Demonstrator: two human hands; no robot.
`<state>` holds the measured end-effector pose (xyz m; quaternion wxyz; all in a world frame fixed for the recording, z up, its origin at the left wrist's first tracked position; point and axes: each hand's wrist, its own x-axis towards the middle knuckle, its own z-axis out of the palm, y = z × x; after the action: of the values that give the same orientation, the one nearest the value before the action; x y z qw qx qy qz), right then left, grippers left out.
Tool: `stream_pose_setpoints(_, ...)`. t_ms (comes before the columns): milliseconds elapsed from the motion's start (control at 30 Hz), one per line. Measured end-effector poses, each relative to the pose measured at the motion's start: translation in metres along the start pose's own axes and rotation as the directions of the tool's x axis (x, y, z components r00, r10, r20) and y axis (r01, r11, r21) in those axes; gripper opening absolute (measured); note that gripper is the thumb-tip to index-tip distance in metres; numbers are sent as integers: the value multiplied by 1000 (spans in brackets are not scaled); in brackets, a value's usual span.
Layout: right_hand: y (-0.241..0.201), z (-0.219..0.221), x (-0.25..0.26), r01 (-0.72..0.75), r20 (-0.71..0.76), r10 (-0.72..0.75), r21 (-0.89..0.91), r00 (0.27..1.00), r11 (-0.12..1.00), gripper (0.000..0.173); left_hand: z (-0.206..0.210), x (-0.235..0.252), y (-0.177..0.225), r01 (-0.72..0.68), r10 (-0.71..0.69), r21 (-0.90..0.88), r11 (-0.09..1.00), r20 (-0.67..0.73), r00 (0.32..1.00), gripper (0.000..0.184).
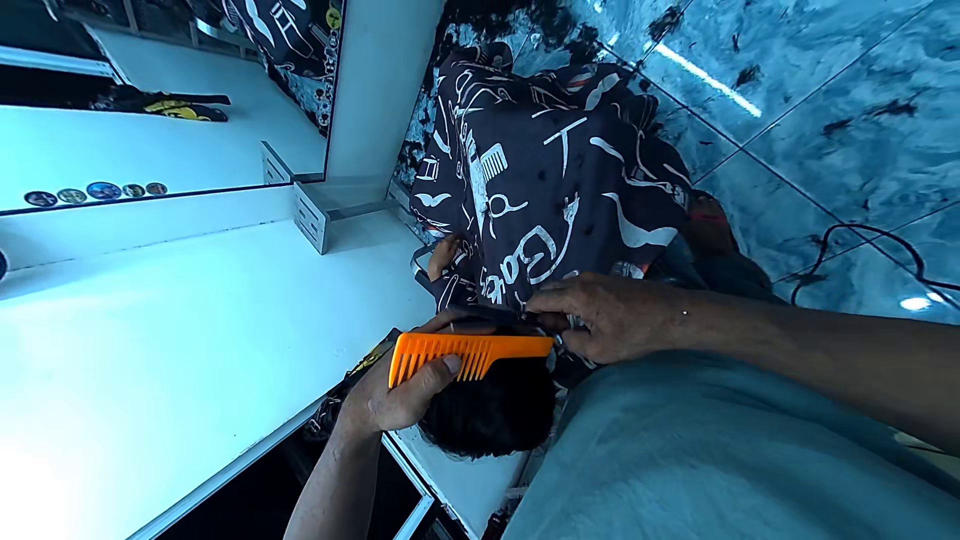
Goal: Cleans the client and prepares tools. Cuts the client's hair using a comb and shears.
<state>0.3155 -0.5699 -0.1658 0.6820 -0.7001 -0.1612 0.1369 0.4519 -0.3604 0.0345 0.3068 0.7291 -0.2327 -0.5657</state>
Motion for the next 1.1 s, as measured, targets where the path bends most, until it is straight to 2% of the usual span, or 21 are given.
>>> stream_pose_setpoints(33,-1,-1,0,-2,11,1,2,1000,1000,30,0,1,0,-1,1,0,1000,1,1000,50)
stream_pose_setpoints(133,-1,0,0,1,-35,-1,1,999,1000,23,1,2,-1,-14,15,-6,1000,4,1000,51)
stream_pose_setpoints(233,0,-3,-2,-6,1,6,14,1000,1000,29,1,2,-3,-18,18,-17,1000,18,1000,53)
stream_pose_setpoints(333,-1,-6,-2,-23,8,23,-18,1000,1000,24,3,1,-2,-9,9,-13,1000,0,1000,53)
stream_pose_setpoints(433,-2,-8,-2,-10,34,11,-29,999,1000,28,3,1,-2,-8,9,-19,1000,4,1000,53)
stream_pose_setpoints(533,-2,-8,-1,-1,-8,0,-41,1000,999,22,4,1,-1,-11,11,-4,1000,-10,1000,51)
stream_pose_setpoints(600,-2,-11,1,2,26,-1,-20,1000,1000,28,5,0,-2,-10,10,-4,1000,-14,1000,51)
stream_pose_setpoints(733,0,-12,4,-8,2,8,-27,1000,1000,24,6,0,-1,-13,13,7,1000,-39,999,48)
stream_pose_setpoints(800,-2,-13,4,7,21,-7,-17,1000,1000,31,7,0,-2,-17,17,4,1000,-45,999,48)
stream_pose_setpoints(867,-3,-11,3,-25,3,25,6,1000,1000,25,8,0,-3,-27,27,1,1000,-68,997,47)
stream_pose_setpoints(933,-1,-5,-2,-117,-55,128,168,990,979,22,9,0,-6,-36,30,-59,998,-89,996,55)
stream_pose_setpoints(1000,1,2,-10,-180,-61,236,473,970,863,27,10,0,-11,-38,16,-132,990,-161,987,63)
stream_pose_setpoints(1033,-1,8,-13,-170,-60,254,591,965,789,28,10,-1,-15,-43,12,-150,988,-200,980,63)
stream_pose_setpoints(1100,-11,17,-16,-109,-69,216,693,974,712,21,11,-3,-21,-70,28,-171,983,-238,971,63)
